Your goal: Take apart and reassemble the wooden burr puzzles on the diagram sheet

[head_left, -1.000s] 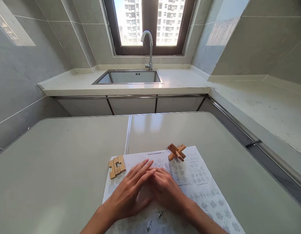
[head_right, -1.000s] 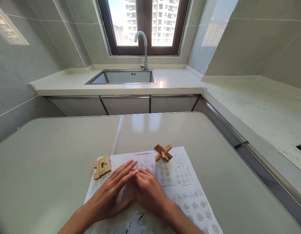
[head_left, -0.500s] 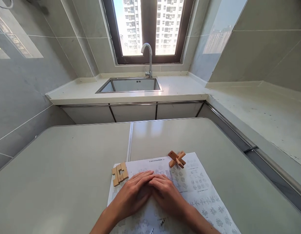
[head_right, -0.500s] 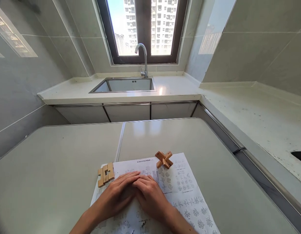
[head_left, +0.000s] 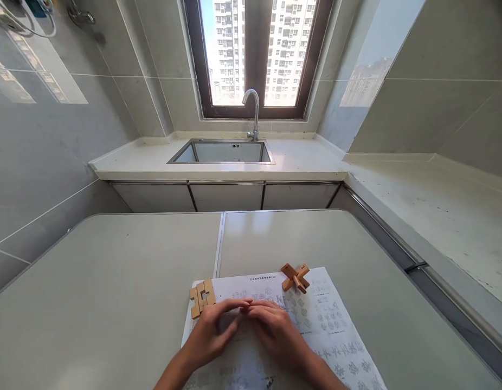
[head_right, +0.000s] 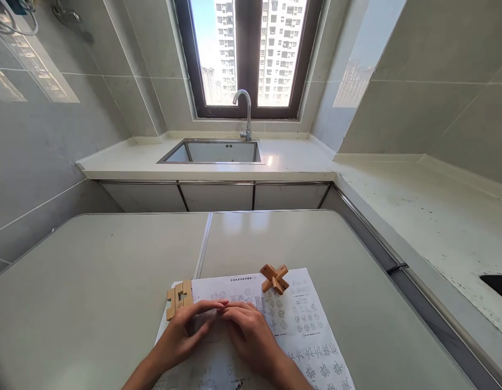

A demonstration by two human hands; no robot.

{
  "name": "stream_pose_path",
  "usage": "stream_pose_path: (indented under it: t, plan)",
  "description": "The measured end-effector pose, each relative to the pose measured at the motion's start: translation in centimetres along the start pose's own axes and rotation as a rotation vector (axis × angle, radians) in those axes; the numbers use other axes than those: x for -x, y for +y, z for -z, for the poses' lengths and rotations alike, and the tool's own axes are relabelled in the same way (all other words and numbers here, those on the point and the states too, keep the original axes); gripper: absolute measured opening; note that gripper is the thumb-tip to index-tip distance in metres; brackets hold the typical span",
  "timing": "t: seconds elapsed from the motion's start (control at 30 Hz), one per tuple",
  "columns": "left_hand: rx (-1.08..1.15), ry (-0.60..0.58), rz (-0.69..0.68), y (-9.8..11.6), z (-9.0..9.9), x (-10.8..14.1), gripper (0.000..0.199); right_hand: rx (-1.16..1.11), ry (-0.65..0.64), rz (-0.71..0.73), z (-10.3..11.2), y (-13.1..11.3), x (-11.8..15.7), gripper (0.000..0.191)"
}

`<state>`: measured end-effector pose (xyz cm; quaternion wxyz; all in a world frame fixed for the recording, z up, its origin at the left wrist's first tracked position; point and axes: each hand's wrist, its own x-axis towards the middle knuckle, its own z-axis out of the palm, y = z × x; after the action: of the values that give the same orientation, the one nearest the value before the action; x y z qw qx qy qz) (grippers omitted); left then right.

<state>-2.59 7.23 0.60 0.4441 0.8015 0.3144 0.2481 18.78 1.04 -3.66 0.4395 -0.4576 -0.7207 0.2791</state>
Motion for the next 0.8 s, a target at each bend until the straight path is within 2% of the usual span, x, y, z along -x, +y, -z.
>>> stream_pose_path:
  t: [0.17, 0.33, 0.43, 0.57, 0.63, 0.8]
  plan:
    - [0.072, 0.0, 0.087, 0.8, 0.5, 0.1, 0.024, -0.131, -0.031, -0.067, 0.5, 0.2, -0.1, 0.029]
    - [0.083, 0.078, 0.012, 0.5, 0.2, 0.4, 0.014, -0.218, 0.005, -0.237, 0.7, -0.1, 0.0, 0.023]
    - [0.035, 0.097, 0.047, -0.3, 0.0, 0.6, 0.029, -0.261, 0.014, -0.308, 0.4, 0.0, 0.0, 0.024]
    - [0.07, -0.028, 0.05, -1.2, -0.3, 0.8, 0.047, -0.214, 0.043, -0.319, 0.2, 0.4, 0.2, 0.023]
    - [0.106, -0.061, 0.042, -1.3, -0.4, 0.8, 0.052, -0.221, 0.054, -0.328, 0.2, 0.6, 0.3, 0.02]
    - [0.095, -0.045, 0.028, -1.6, -0.3, 0.7, 0.055, -0.255, 0.075, -0.337, 0.4, 0.8, 0.2, 0.016]
